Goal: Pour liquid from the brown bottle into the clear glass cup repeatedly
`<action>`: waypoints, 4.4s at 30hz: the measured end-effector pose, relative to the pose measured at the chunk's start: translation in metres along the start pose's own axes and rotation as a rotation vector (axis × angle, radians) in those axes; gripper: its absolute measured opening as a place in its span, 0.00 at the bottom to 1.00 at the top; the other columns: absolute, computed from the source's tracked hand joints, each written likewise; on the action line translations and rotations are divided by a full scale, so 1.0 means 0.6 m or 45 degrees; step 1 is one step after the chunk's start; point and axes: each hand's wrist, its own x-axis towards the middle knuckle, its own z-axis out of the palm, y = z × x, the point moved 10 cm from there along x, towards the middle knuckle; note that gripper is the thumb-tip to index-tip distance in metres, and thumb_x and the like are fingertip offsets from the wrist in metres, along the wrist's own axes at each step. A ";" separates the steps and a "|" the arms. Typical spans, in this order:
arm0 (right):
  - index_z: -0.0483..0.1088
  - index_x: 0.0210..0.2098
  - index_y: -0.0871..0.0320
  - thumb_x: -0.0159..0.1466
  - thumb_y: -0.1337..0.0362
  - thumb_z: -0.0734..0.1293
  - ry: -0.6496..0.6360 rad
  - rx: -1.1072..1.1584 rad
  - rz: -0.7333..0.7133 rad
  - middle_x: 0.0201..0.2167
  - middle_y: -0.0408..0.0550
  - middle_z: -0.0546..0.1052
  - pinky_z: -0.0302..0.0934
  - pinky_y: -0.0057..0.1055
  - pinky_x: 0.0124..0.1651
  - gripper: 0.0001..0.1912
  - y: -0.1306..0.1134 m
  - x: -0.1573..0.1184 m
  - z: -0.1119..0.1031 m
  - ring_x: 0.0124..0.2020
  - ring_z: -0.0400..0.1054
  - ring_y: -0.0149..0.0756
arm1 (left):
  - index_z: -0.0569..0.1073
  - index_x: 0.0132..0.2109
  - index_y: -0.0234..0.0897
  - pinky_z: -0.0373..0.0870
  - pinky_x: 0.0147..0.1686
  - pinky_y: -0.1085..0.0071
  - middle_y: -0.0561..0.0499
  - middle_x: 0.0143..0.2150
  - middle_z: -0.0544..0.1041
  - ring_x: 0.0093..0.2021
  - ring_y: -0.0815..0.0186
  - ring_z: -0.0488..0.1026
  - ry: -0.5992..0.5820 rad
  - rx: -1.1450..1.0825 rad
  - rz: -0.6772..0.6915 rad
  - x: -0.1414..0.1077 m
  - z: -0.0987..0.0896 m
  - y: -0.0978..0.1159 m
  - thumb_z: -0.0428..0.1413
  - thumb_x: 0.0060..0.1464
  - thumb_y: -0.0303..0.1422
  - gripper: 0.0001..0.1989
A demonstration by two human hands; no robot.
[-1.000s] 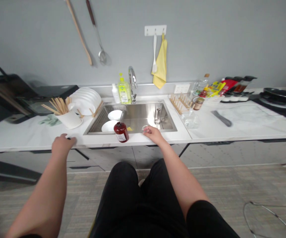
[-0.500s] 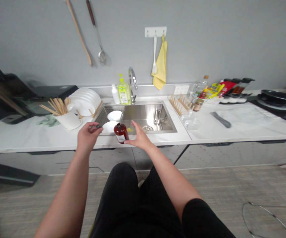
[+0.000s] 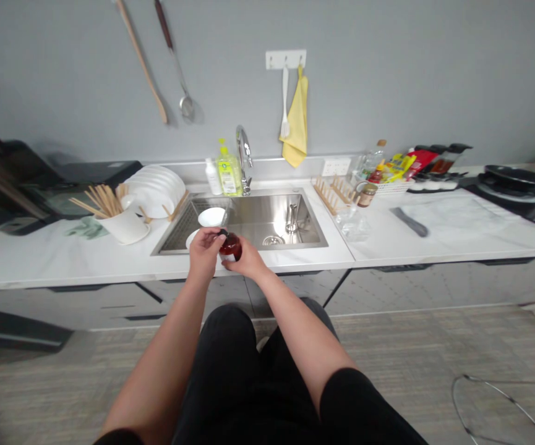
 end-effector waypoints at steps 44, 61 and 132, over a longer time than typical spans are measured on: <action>0.73 0.64 0.54 0.52 0.64 0.83 0.097 -0.135 0.008 0.55 0.53 0.84 0.77 0.52 0.60 0.41 0.002 0.002 -0.023 0.54 0.81 0.55 | 0.86 0.47 0.41 0.80 0.58 0.56 0.43 0.47 0.88 0.51 0.52 0.84 -0.051 0.207 -0.004 0.012 0.044 -0.051 0.62 0.66 0.55 0.22; 0.73 0.59 0.54 0.51 0.63 0.83 0.099 -0.172 0.087 0.52 0.51 0.84 0.79 0.51 0.56 0.37 0.011 0.001 -0.026 0.51 0.82 0.55 | 0.81 0.50 0.40 0.80 0.60 0.56 0.44 0.50 0.88 0.52 0.55 0.85 0.025 0.140 0.048 0.010 0.040 -0.021 0.67 0.65 0.46 0.15; 0.65 0.71 0.61 0.63 0.51 0.74 1.511 -1.224 0.086 0.66 0.70 0.74 0.69 0.56 0.68 0.41 -0.032 -0.357 -0.750 0.66 0.72 0.59 | 0.83 0.54 0.41 0.74 0.63 0.49 0.40 0.56 0.86 0.57 0.47 0.80 -0.282 0.950 -0.052 0.032 -0.036 -0.154 0.55 0.69 0.55 0.24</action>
